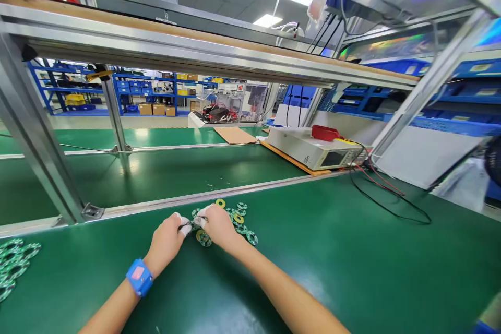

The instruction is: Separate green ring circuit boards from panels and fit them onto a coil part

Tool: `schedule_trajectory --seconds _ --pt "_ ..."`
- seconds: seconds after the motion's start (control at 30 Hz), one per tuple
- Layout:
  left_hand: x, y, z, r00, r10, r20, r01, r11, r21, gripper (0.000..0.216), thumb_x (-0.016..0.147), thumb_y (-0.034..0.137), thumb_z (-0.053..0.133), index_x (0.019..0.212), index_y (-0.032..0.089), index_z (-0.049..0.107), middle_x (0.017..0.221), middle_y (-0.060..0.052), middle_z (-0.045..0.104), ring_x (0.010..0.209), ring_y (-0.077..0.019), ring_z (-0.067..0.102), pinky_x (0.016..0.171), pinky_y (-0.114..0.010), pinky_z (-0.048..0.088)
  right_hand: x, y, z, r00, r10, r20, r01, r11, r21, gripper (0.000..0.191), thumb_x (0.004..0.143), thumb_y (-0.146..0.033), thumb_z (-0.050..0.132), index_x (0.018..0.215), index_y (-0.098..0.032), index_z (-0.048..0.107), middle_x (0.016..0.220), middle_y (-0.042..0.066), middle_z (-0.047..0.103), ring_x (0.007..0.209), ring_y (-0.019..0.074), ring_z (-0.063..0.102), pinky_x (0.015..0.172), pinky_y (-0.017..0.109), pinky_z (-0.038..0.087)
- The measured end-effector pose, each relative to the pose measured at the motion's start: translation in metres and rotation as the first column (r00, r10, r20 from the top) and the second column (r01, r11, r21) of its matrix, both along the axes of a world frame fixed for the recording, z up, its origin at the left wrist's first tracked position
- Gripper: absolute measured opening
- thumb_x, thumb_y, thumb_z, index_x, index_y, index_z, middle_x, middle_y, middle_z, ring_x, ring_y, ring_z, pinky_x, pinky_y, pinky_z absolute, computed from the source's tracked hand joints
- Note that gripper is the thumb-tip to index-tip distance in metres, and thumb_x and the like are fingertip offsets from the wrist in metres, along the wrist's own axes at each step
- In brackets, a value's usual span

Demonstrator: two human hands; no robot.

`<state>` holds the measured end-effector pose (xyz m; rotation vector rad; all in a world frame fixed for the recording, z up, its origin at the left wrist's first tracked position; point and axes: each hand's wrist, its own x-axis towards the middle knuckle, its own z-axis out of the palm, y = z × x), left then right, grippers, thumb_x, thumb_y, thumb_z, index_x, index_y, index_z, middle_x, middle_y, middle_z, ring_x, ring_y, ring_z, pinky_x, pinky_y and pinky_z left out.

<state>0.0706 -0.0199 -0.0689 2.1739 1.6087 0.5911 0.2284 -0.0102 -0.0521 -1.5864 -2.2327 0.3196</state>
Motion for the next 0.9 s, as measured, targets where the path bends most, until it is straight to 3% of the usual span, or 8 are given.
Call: schedule_trajectory --seconds 0.13,0.27,0.37,0.47,0.57,0.73,0.9 --pt "-0.001 0.006 -0.004 0.92 -0.096 0.381 0.121 0.992 -0.042 0.017 0.076 0.023 0.053 0.084 0.015 0.066 0.077 -0.003 0.063 0.073 -0.0167 0.055 0.068 -0.025 0.041 0.007 0.008 0.001 0.987 0.124 -0.105 -0.128 0.991 -0.035 0.018 0.079 -0.018 0.057 0.084 -0.023 0.073 0.081 -0.001 0.071 0.075 0.0158 0.061 0.063 0.02 0.04" --pt "0.001 0.009 -0.006 0.827 -0.105 0.552 0.203 0.972 -0.118 0.026 0.07 0.028 0.058 0.088 0.011 0.066 0.068 -0.002 0.061 0.061 -0.0143 0.05 0.058 -0.024 0.039 0.01 0.015 -0.001 0.971 0.131 -0.202 -0.14 0.989 -0.035 0.02 0.077 -0.015 0.056 0.085 -0.02 0.074 0.078 0.0 0.072 0.07 0.015 0.063 0.061 0.019 0.043" --pt "0.002 0.009 -0.003 0.758 -0.134 0.638 0.279 0.951 -0.132 0.03 0.071 0.027 0.056 0.093 0.01 0.066 0.075 -0.003 0.065 0.066 -0.0144 0.053 0.063 -0.025 0.043 0.012 0.014 0.001 0.966 0.095 -0.239 -0.102 0.995 -0.015 0.021 0.076 -0.015 0.056 0.085 -0.019 0.074 0.078 0.002 0.072 0.07 0.0172 0.063 0.063 0.022 0.044" --pt "0.001 0.01 0.0 0.726 -0.118 0.677 0.29 0.946 -0.146 0.034 0.071 0.022 0.056 0.101 0.01 0.064 0.085 -0.005 0.067 0.076 -0.0157 0.058 0.071 -0.025 0.046 0.012 0.012 0.005 0.965 0.077 -0.252 -0.082 0.997 -0.01 0.022 0.076 -0.016 0.055 0.086 -0.018 0.074 0.078 0.003 0.072 0.07 0.0184 0.063 0.065 0.024 0.045" --pt "0.0 0.012 -0.003 0.733 -0.056 0.678 0.223 0.961 -0.161 0.037 0.068 0.012 0.053 0.104 0.009 0.063 0.086 -0.006 0.067 0.077 -0.0154 0.06 0.07 -0.024 0.047 0.013 0.014 0.007 0.964 0.102 -0.246 -0.117 0.992 -0.047 0.021 0.078 -0.019 0.054 0.086 -0.018 0.073 0.079 0.002 0.072 0.071 0.0174 0.063 0.066 0.023 0.045" --pt "0.0 0.015 -0.015 0.792 0.018 0.611 0.095 0.984 -0.152 0.038 0.064 0.005 0.054 0.1 0.008 0.065 0.084 -0.007 0.068 0.074 -0.0158 0.061 0.07 -0.024 0.048 0.01 0.016 -0.001 0.989 0.055 -0.138 -0.071 0.991 -0.115 0.014 0.073 -0.021 0.059 0.076 -0.017 0.072 0.07 0.002 0.07 0.064 0.0171 0.061 0.057 0.022 0.041" --pt "-0.003 0.01 -0.013 0.879 0.006 0.476 0.022 0.998 -0.052 0.026 0.069 0.006 0.052 0.086 0.014 0.069 0.085 -0.006 0.068 0.085 -0.0196 0.06 0.082 -0.028 0.045 -0.007 0.0 0.006 1.0 -0.024 0.014 0.025 0.999 -0.046 0.017 0.073 -0.022 0.054 0.061 -0.018 0.066 0.061 0.007 0.066 0.061 0.0228 0.059 0.051 0.026 0.033"
